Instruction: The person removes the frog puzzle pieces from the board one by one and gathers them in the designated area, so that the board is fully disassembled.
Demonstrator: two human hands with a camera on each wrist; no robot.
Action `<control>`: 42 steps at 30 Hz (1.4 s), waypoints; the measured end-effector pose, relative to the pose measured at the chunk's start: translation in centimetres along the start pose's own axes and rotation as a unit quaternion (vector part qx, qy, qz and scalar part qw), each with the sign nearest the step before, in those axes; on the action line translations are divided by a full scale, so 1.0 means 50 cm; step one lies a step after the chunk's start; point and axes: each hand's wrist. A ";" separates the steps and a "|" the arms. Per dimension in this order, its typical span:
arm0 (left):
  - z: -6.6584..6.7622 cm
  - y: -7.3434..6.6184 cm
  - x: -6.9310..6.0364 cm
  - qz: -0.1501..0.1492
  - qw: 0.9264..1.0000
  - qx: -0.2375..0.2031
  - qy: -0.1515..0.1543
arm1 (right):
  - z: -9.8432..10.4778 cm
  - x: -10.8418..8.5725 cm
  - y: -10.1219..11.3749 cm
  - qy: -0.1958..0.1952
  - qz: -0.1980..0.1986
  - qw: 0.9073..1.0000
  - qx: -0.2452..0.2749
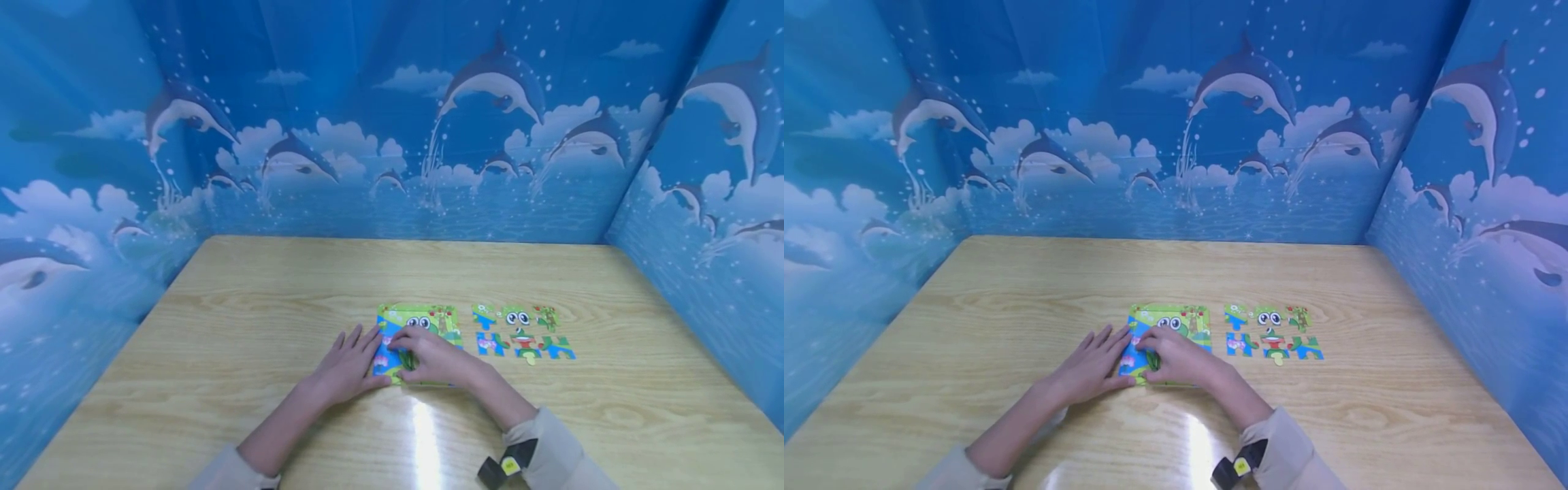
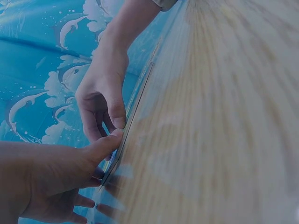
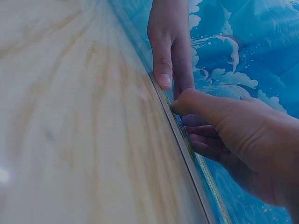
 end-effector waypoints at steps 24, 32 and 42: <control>-0.002 0.001 0.001 0.000 1.000 0.003 0.002 | 0.004 0.000 -0.001 0.016 -0.004 0.999 0.031; -0.002 0.001 0.002 -0.003 1.000 0.000 0.000 | 0.005 -0.002 -0.003 0.011 0.009 0.999 0.047; -0.002 0.001 0.004 0.001 1.000 0.000 0.004 | 0.007 -0.004 -0.008 0.017 0.007 0.997 0.080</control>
Point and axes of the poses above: each hand's wrist, its own x-axis towards the middle knuckle, its own z-axis out of the back of the hand, y = z × x, and after that the axes turned 4 degrees about z, right-handed
